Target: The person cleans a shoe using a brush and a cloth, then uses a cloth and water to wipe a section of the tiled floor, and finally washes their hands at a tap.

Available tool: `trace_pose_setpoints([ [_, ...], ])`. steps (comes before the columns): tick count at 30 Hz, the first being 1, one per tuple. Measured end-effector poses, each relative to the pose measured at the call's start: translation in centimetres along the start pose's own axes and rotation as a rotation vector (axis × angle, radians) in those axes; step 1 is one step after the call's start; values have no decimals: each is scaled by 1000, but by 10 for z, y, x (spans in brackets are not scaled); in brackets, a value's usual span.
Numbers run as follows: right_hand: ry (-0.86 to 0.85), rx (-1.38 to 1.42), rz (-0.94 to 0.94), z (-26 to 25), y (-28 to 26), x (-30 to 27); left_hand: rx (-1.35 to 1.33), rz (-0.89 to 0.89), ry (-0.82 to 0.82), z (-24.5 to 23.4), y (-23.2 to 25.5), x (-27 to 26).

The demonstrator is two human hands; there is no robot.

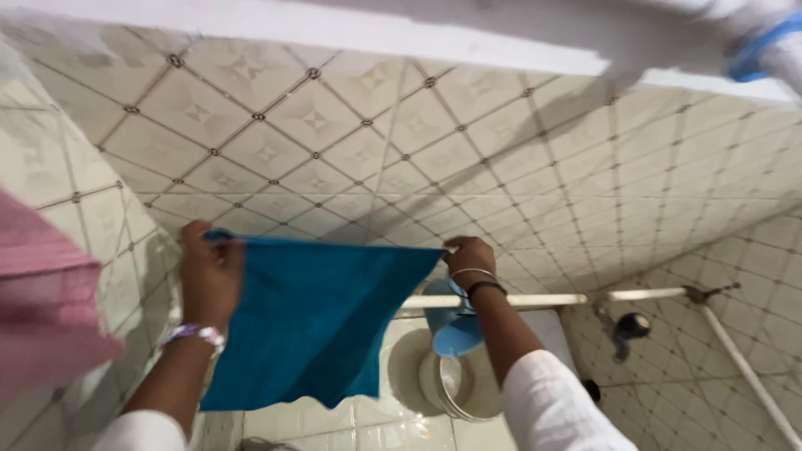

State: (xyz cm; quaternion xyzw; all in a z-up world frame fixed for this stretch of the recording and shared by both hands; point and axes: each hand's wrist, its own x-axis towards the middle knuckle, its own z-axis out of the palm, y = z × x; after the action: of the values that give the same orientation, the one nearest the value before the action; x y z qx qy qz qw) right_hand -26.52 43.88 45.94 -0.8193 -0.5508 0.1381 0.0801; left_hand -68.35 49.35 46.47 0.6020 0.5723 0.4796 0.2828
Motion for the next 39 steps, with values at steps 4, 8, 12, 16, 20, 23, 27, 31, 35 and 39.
trace_pose_setpoints([
  [4,534,385,-183,80,-15,-34,622,-101,-396,26,-39,-7],
  [8,52,294,-279,138,-38,-110,844,-166,-529,33,-71,-33],
  [12,94,249,-289,146,-57,-116,943,-410,-730,41,-105,-10],
  [16,188,118,-333,138,-59,-98,1128,-389,-818,29,-121,9],
  [20,-32,3,-220,135,-49,-80,1268,-184,-692,12,-100,6],
  [23,1,-74,-255,137,-40,-74,1070,48,-544,7,-83,-4],
  [27,65,-121,-292,140,-32,-72,749,42,-871,-3,-84,-26],
  [31,160,-209,-231,152,-21,-76,933,235,-850,-10,-115,-28],
  [35,273,-101,-303,149,20,-107,842,522,-552,-14,-160,-50],
  [39,232,536,131,135,73,-174,589,610,-282,84,-134,-97],
])
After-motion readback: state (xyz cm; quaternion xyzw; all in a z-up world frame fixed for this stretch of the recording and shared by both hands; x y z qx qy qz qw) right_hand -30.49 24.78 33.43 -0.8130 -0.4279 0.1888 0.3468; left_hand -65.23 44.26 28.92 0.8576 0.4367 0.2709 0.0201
